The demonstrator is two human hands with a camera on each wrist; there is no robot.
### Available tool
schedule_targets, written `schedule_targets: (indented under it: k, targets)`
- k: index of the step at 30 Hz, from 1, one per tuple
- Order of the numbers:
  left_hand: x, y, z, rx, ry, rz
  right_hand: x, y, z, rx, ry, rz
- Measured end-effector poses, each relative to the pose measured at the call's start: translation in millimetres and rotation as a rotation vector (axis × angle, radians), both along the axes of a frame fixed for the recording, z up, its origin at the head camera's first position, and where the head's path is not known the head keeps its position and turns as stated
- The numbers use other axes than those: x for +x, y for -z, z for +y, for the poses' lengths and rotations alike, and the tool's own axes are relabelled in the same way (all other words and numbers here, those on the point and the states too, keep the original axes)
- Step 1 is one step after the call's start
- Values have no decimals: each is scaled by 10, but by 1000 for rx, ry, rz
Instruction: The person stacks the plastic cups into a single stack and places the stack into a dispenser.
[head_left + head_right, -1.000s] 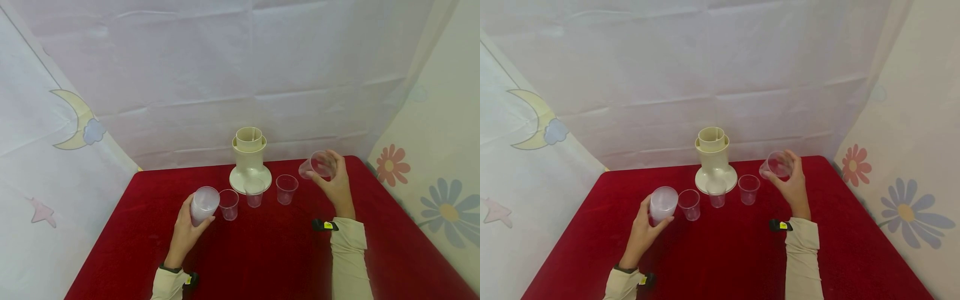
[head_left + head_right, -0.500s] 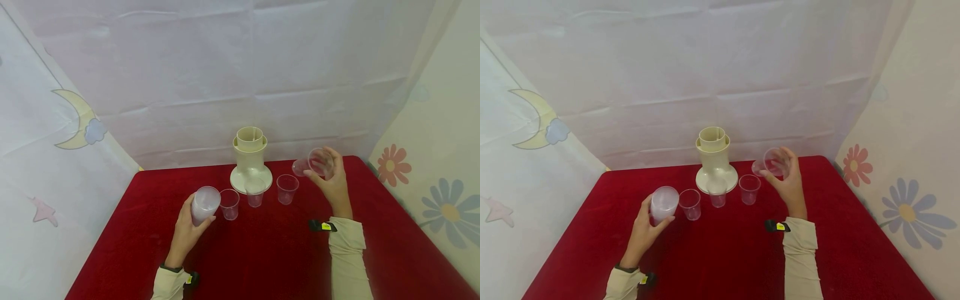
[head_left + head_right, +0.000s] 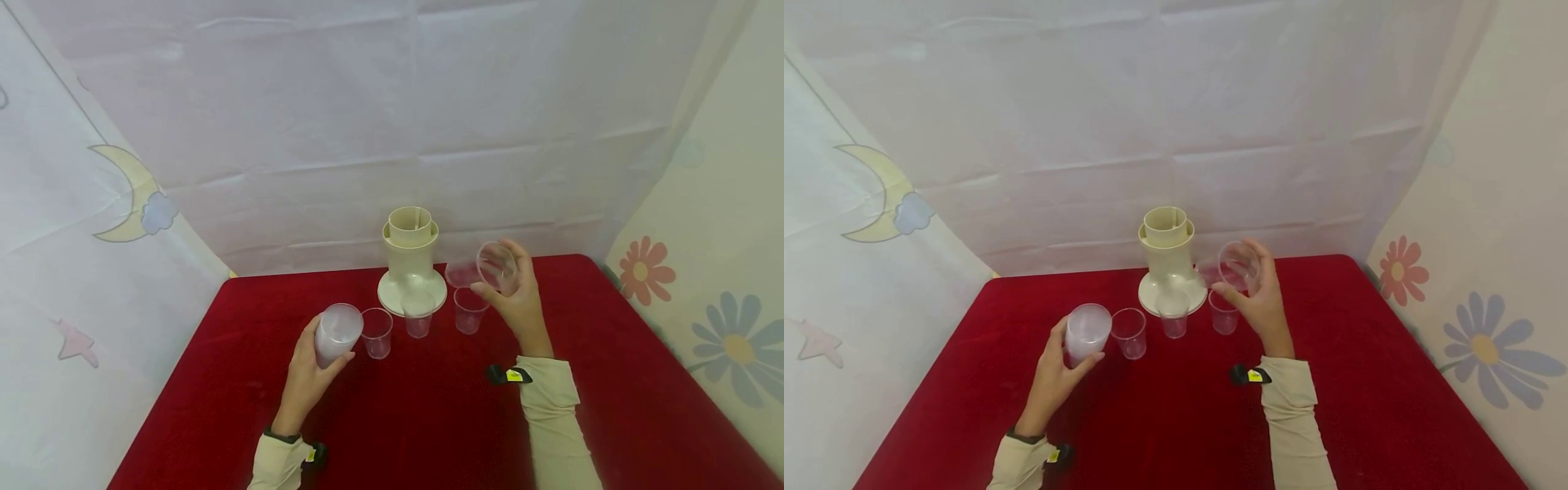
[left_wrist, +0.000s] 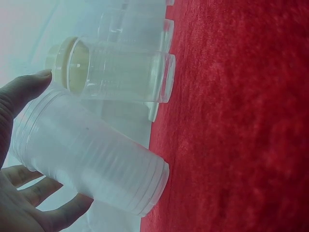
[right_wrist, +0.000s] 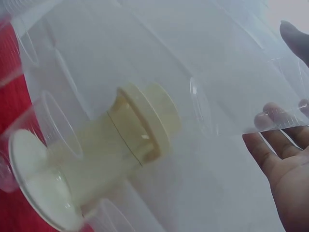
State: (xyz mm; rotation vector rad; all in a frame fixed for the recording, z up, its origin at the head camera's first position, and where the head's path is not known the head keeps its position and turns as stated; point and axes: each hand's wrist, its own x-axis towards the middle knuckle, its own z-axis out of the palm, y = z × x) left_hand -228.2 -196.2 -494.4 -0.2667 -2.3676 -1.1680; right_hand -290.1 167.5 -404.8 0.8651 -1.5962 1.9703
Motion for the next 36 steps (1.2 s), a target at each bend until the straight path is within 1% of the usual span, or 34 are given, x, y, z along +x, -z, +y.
schedule_targets:
  k: [8,17,23,27,32,36]
  targets:
    - [-5,-35,16,-1,5,-7,-4,33,-232,87,-39,-3]
    - [-18,-26,4,-7,-2,-20,5,39,-413,90,-115,23]
    - [-22,-13,0,-5,-2,-5,7,57,-566,85,-172,48]
    - [-27,-11,0,-6,0,6,32,74,-696,107,-201,46]
    - [-26,-8,-1,-7,4,1,80,116,-854,150,-224,37]
    - [-16,5,-7,-10,-2,0,98,158,-958,149,-250,48]
